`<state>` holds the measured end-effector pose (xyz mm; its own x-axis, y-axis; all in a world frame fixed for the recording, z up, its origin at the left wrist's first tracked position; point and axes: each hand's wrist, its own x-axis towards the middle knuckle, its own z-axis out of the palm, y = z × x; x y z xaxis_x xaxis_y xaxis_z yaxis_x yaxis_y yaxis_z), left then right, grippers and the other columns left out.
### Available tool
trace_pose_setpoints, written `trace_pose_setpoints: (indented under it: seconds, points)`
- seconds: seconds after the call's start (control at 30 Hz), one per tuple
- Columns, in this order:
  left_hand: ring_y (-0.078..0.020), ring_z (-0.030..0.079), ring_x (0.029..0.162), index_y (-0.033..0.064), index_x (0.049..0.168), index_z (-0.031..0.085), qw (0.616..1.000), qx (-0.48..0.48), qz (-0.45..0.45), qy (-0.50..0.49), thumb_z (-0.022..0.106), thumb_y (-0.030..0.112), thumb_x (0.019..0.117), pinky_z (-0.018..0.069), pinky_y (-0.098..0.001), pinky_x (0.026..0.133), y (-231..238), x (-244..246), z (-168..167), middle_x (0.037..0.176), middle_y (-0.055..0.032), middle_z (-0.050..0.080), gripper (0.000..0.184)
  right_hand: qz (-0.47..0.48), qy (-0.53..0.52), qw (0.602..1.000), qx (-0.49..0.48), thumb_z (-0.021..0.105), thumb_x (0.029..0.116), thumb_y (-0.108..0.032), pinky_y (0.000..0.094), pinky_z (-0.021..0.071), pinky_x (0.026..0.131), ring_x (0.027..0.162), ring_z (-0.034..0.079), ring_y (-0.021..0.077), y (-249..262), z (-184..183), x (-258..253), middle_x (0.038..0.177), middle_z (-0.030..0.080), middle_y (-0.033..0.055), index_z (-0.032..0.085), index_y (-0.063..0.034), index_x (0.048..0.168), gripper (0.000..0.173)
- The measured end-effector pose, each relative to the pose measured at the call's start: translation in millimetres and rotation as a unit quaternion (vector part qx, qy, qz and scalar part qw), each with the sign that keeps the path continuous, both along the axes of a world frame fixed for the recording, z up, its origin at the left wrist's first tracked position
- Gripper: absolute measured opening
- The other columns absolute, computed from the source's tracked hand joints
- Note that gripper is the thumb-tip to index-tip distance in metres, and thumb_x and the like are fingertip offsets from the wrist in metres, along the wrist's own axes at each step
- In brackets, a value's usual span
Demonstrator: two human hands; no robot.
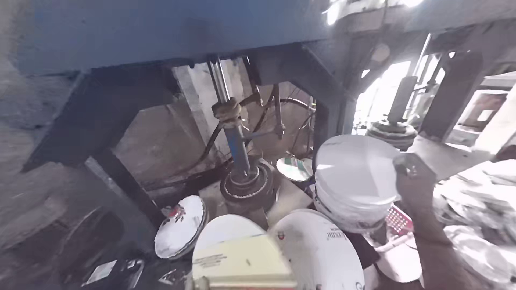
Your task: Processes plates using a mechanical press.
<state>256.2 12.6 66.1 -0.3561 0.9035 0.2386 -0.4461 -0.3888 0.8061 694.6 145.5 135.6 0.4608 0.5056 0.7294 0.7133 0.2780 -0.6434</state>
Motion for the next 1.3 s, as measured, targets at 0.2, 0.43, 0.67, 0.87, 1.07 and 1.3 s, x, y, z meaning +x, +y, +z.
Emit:
trace_pose_setpoints:
  seconds: [0.2, 0.43, 0.67, 0.87, 1.07, 1.3]
  points:
    - [0.0012, 0.071, 0.092, 0.0050, 0.141, 0.042, 0.994, -0.006, -0.020, 0.107, 0.042, -0.006, 0.0998, 0.0607, -0.0221, 0.084, -7.8, 59.4, 10.4, 0.108, 0.0139, 0.072, 0.042, 0.425, 0.119, 0.882, -0.164, 0.042, 0.1092, -0.019, 0.0139, 0.0540, 0.089, 0.096, 0.063, -0.0109, -107.6, -16.6, -148.7, 0.103, 0.071, -0.0136, 0.068, -0.0071, 0.117, 0.030]
    - [0.0048, 0.060, 0.115, 0.0041, 0.150, 0.033, 0.989, -0.022, 0.122, 0.080, 0.035, 0.002, 0.1023, 0.0521, -0.0202, 0.099, -27.5, -47.6, -31.1, 0.136, 0.0100, 0.059, 0.048, 0.075, -0.161, 0.951, -0.254, 0.073, 0.0918, -0.029, 0.0762, 0.0377, 0.099, 0.125, 0.055, 0.0536, -58.5, -71.1, -134.6, 0.135, 0.062, 0.0279, 0.067, 0.0010, 0.129, 0.049]
    - [-0.0016, 0.067, 0.108, 0.0171, 0.120, 0.073, 0.987, -0.020, -0.010, 0.161, 0.037, 0.025, 0.1083, 0.0546, -0.0246, 0.097, -53.4, -35.2, -20.1, 0.117, 0.0091, 0.074, 0.039, 0.212, 0.126, 0.963, -0.111, 0.057, 0.0974, -0.008, 0.0119, 0.0484, 0.059, 0.061, 0.053, -0.0091, -98.6, -7.1, -142.2, 0.074, 0.059, -0.0069, 0.058, 0.0068, 0.108, 0.018]
    - [0.0020, 0.068, 0.067, -0.0002, 0.101, 0.066, 0.975, -0.117, 0.066, 0.174, 0.052, -0.004, 0.0959, 0.0602, -0.0211, 0.066, -46.0, 14.8, -6.8, 0.076, 0.0103, 0.071, 0.015, 0.148, -0.172, 0.945, -0.233, 0.065, 0.0959, -0.037, 0.0620, 0.0541, 0.078, 0.098, 0.069, 0.0408, -93.1, -41.3, -171.0, 0.109, 0.073, 0.0194, 0.074, -0.0059, 0.115, 0.037]
    - [0.0054, 0.065, 0.098, 0.0002, 0.138, 0.041, 0.979, -0.066, 0.165, 0.095, 0.037, -0.001, 0.1004, 0.0564, -0.0181, 0.086, -45.3, -44.9, -22.5, 0.116, 0.0092, 0.063, 0.038, 0.096, -0.115, 0.962, -0.229, 0.063, 0.0978, -0.018, 0.0648, 0.0487, 0.094, 0.113, 0.063, 0.0464, -74.5, -56.5, -128.9, 0.123, 0.065, 0.0297, 0.062, 0.0072, 0.127, 0.038]
    - [0.0001, 0.069, 0.091, -0.0085, 0.145, 0.037, 0.990, -0.086, 0.067, 0.094, 0.044, -0.009, 0.0960, 0.0599, -0.0214, 0.080, -26.9, 36.6, -15.4, 0.120, -0.0030, 0.066, 0.050, 0.357, 0.031, 0.924, -0.137, 0.044, 0.1061, -0.018, 0.0170, 0.0545, 0.081, 0.087, 0.063, -0.0058, -94.8, -40.1, -179.3, 0.093, 0.069, -0.0083, 0.069, -0.0066, 0.104, 0.028]
